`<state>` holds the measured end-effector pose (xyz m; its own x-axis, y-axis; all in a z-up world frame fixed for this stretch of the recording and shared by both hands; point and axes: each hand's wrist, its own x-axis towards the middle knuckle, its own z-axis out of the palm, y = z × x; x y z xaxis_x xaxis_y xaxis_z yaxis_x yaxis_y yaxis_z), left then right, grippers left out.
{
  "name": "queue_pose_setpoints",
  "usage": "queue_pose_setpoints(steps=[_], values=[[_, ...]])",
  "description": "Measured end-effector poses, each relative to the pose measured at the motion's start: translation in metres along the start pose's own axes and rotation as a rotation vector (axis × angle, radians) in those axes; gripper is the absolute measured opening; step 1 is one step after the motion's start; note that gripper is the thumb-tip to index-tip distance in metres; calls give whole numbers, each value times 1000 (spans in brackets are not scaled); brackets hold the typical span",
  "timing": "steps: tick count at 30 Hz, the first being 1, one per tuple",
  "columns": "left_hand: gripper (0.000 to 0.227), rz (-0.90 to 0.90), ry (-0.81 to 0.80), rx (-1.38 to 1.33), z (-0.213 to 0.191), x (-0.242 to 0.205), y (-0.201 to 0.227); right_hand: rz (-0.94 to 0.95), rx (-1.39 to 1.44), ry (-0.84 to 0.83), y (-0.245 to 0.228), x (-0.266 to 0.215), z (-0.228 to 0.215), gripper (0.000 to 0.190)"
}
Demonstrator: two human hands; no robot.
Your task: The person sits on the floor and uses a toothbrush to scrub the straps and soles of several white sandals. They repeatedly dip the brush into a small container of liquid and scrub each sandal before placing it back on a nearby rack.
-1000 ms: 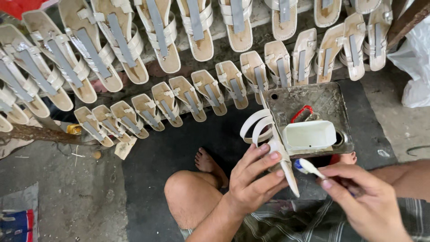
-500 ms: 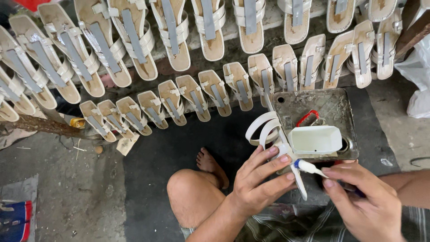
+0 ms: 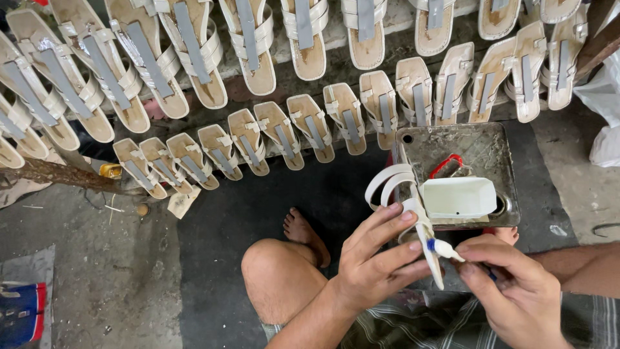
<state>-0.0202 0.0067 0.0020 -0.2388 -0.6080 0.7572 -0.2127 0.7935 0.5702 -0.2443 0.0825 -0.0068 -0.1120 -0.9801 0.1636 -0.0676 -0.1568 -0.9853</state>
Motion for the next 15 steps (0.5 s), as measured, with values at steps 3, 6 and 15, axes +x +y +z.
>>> queue_pose_setpoints(steps=[3, 6, 15], values=[[65, -63, -16, -50, -3, 3, 3, -60, 0, -34, -4, 4, 1, 24], [69, -87, -27, -92, -7, 5, 3, -187, -87, -48, -9, 9, 2, 25], [75, -193, -56, -191, -9, 2, 4, -148, -145, -51, -10, 15, 1, 25]])
